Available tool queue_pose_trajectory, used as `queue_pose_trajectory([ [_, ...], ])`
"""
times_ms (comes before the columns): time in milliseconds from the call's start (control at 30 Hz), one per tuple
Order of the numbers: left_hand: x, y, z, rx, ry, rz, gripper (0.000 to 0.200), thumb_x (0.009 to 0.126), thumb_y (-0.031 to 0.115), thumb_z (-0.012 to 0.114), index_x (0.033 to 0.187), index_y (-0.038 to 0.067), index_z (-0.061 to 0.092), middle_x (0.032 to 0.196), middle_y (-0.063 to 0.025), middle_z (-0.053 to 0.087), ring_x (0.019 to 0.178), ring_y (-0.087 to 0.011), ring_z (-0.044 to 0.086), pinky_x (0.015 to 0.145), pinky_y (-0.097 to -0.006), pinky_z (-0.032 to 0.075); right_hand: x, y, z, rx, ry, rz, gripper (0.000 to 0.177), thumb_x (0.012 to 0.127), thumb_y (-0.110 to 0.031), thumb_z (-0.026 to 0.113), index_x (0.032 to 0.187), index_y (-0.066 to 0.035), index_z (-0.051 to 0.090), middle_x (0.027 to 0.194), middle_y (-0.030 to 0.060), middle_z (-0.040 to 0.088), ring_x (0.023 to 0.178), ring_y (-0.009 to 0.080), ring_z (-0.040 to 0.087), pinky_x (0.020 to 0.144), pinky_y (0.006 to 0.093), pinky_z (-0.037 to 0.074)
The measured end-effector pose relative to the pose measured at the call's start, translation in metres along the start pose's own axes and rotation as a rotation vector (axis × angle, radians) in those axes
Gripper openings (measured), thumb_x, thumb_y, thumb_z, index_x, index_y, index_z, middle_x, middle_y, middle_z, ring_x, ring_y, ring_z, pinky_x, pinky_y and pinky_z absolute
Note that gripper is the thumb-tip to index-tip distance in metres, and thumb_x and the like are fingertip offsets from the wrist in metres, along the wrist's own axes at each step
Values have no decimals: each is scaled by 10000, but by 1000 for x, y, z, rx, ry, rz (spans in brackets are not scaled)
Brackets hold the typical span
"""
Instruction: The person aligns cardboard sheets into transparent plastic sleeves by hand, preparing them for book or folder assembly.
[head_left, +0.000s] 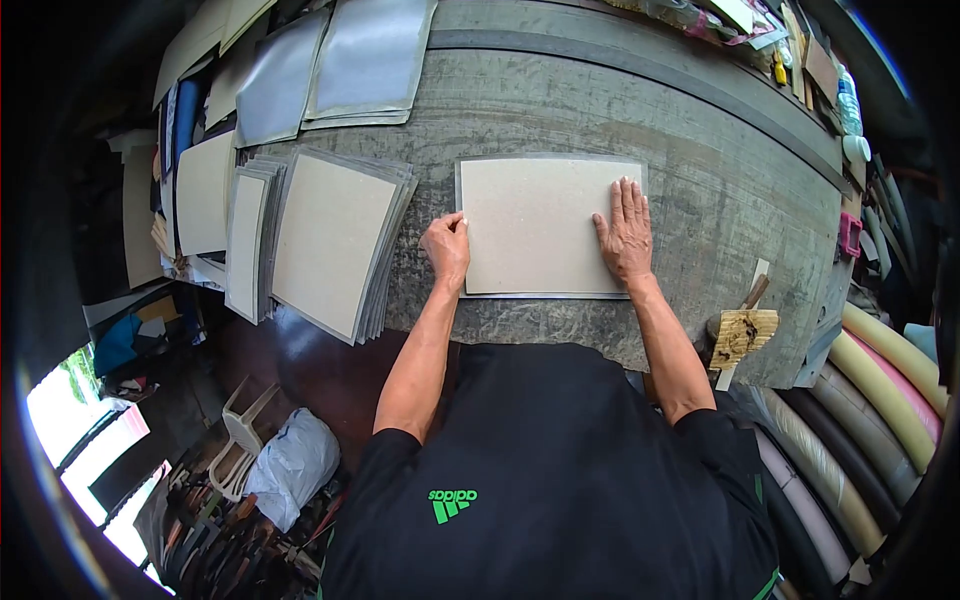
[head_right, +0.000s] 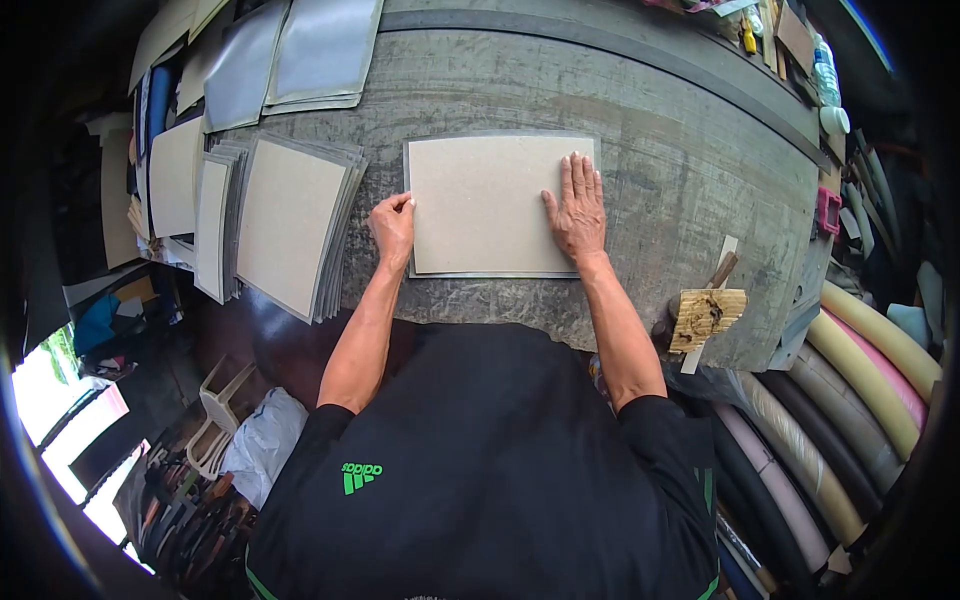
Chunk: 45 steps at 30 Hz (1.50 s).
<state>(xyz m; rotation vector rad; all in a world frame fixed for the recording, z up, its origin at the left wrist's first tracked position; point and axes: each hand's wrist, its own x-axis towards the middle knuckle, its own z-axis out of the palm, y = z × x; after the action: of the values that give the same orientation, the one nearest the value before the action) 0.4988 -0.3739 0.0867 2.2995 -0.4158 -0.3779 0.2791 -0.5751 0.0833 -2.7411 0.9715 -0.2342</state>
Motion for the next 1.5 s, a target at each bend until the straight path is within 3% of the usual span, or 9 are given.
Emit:
queue_pose_trajectory([
  [33, -1, 1, 1, 41, 25, 36, 146, 775, 56, 688, 903, -8, 718, 822, -176, 668, 767, -312, 650, 736, -401, 511, 0, 2, 3, -11, -41, 18, 645, 982, -415, 379, 1484, -37, 230, 1553, 136, 200, 1450, 263, 142, 1188, 396, 98],
  [400, -1, 32, -4, 616, -42, 310, 184, 764, 55, 676, 948, 48, 687, 936, -119, 566, 927, -296, 549, 792, -465, 450, 1, 1, 6, -49, -39, 43, 689, 966, -427, 409, 1488, -27, 204, 1554, 143, 192, 1451, 272, 133, 1184, 427, 87],
  [467, 4, 34, 5, 636, 112, 507, 293, 786, 40, 632, 1079, 44, 642, 1046, -123, 536, 1059, -292, 487, 888, -469, 403, 1, -2, 6, -127, -73, 63, 691, 966, -433, 401, 1489, -29, 200, 1558, 139, 181, 1456, 265, 112, 1181, 459, 52],
  [567, 9, 34, 48, 679, -92, 792, 439, 868, 86, 539, 1302, 28, 517, 1444, -177, 365, 1404, -356, 231, 1132, -512, 223, 1, -3, 7, -105, -87, 78, 691, 962, -439, 398, 1486, -27, 214, 1559, 137, 183, 1458, 259, 106, 1176, 482, 34],
  [633, 5, 54, 83, 524, -242, 900, 531, 913, 211, 501, 1399, 18, 406, 1548, -146, 210, 1450, -344, 96, 1168, -530, 99, 1, -3, 6, -105, -80, 85, 691, 960, -440, 400, 1483, -25, 222, 1558, 135, 185, 1458, 258, 107, 1175, 483, 36],
  [1000, 8, 70, 96, 470, -389, 885, 661, 938, 405, 452, 1457, 26, 302, 1556, -121, 204, 1450, -297, 132, 1179, -472, 77, 6, -3, 7, -98, -53, 93, 677, 960, -446, 385, 1481, -39, 240, 1553, 118, 213, 1457, 247, 118, 1175, 480, 41],
  [1233, 55, 12, 23, 569, -272, 761, 678, 957, 398, 411, 1489, 29, 212, 1573, -118, 143, 1457, -290, 96, 1173, -480, 40, 14, -27, 19, -50, -41, 162, 780, 921, -453, 426, 1454, 74, 210, 1563, 213, 84, 1462, 312, 18, 1166, 496, -30],
  [1400, 59, 15, 25, 611, -303, 765, 681, 953, 403, 406, 1483, 17, 221, 1572, -119, 149, 1459, -286, 94, 1174, -477, 27, 65, -76, 40, 94, -146, -77, 768, 961, -511, 338, 1471, 42, 184, 1569, 180, 84, 1461, 291, 32, 1185, 423, -1],
  [1500, 58, 10, 23, 612, -297, 768, 683, 952, 415, 398, 1484, 22, 225, 1572, -114, 149, 1459, -283, 93, 1171, -488, 34, 47, -5, 19, -40, -18, 121, 771, 969, -528, 308, 1477, 34, 161, 1563, 182, 113, 1460, 286, 49, 1187, 418, 16],
])
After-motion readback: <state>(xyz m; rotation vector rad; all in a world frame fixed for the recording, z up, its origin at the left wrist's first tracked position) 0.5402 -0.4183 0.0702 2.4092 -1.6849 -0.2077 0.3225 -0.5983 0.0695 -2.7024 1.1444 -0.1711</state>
